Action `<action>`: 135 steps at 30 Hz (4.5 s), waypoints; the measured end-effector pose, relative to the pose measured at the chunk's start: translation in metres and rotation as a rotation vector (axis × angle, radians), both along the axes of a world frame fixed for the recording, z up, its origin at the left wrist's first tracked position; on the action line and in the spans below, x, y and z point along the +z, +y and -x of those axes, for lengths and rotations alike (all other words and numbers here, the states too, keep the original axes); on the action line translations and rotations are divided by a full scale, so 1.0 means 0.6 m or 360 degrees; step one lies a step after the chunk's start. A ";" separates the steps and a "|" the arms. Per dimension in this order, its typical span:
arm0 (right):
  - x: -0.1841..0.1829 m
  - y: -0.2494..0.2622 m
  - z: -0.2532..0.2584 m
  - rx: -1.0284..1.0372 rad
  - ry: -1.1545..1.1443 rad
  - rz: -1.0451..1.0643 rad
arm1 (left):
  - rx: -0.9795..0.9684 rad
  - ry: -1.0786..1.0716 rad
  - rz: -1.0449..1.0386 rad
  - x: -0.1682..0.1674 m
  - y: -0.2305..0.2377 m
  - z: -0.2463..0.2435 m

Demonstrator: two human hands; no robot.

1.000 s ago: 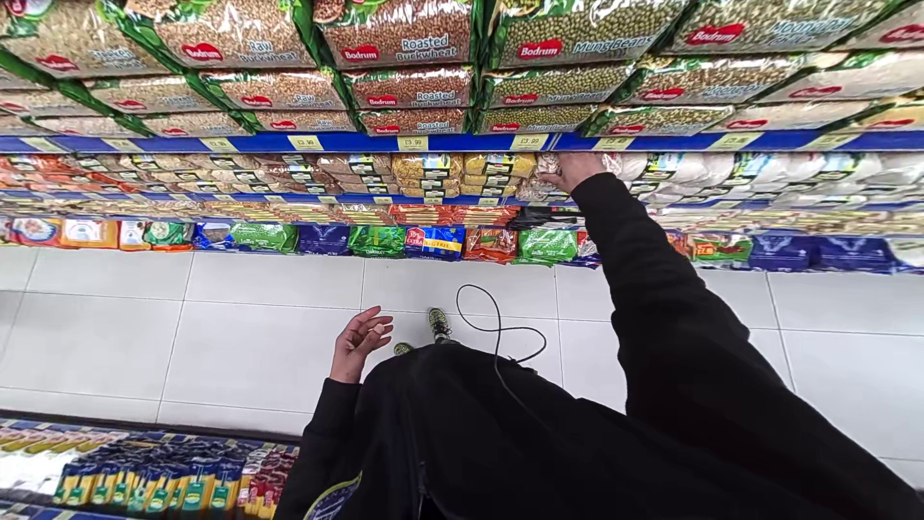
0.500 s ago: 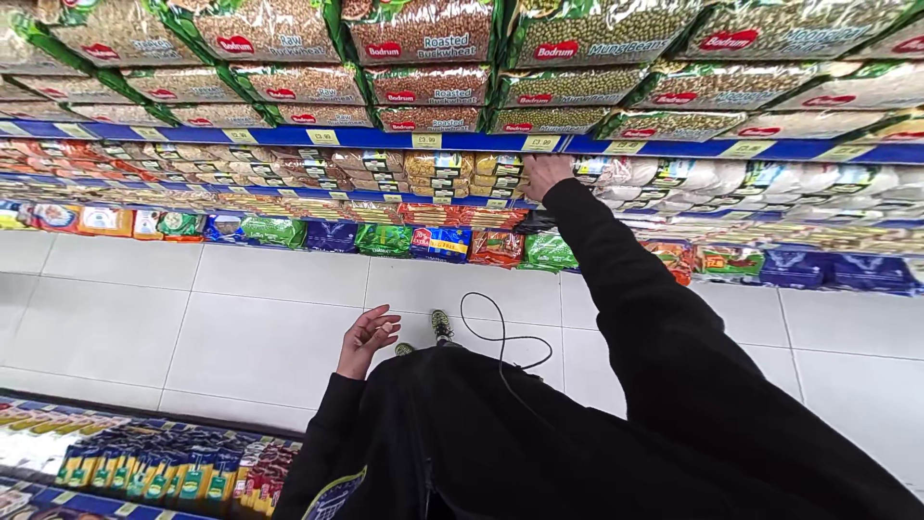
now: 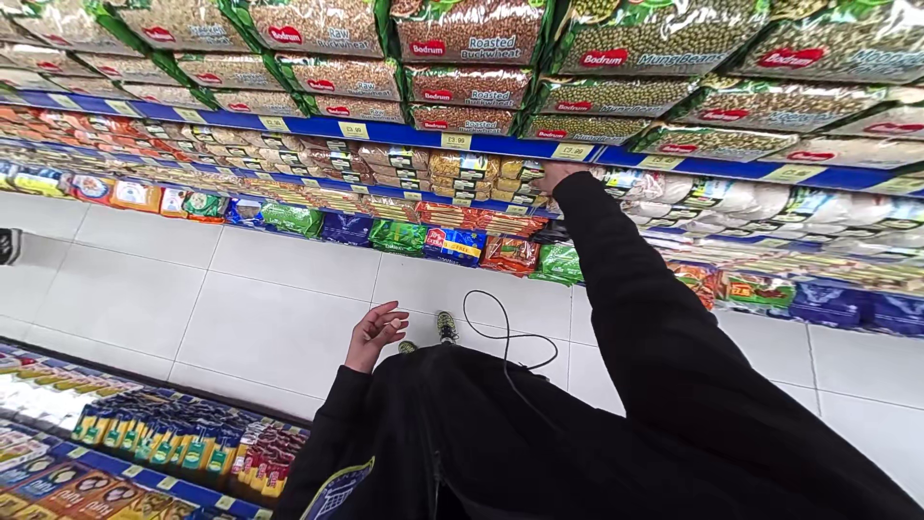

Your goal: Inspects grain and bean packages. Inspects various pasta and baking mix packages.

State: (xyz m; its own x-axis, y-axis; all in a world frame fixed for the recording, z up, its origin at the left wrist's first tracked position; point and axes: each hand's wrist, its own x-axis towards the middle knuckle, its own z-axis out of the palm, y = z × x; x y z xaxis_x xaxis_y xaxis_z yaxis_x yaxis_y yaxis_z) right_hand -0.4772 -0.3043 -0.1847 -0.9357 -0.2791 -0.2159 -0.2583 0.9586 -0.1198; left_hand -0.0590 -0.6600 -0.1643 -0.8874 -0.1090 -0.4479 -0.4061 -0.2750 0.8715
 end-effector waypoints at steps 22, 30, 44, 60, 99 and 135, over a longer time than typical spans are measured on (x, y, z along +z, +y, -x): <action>0.005 -0.001 -0.016 0.0003 0.0166 -0.0011 | -0.0005 0.0023 -0.0041 0.001 0.004 -0.006; -0.006 0.008 -0.015 0.0014 0.0128 -0.0007 | -0.0207 -0.0024 -0.0149 -0.009 0.024 0.019; 0.015 0.051 -0.088 0.0100 0.0268 -0.0010 | -0.0500 -0.0235 -0.0396 -0.035 0.271 0.365; 0.015 0.201 -0.120 -0.0053 0.0466 -0.0028 | 0.0297 -0.0508 -0.0677 -0.019 0.412 0.596; 0.013 0.199 -0.114 -0.0075 0.0445 -0.0055 | 0.0334 -0.0334 -0.0760 -0.021 0.355 0.401; 0.284 -0.318 -0.711 0.0225 0.0169 0.2903 | -0.0048 0.1250 -0.0612 0.272 -0.079 -0.011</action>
State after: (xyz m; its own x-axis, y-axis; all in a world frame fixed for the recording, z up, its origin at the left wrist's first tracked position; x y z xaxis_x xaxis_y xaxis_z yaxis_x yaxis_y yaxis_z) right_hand -0.0507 -0.4953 -0.0143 -0.8748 -0.1394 0.4641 -0.3916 -0.3605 -0.8465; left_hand -0.0522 -0.7072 -0.0009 -0.9548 -0.0475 0.2934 0.2610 -0.6062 0.7512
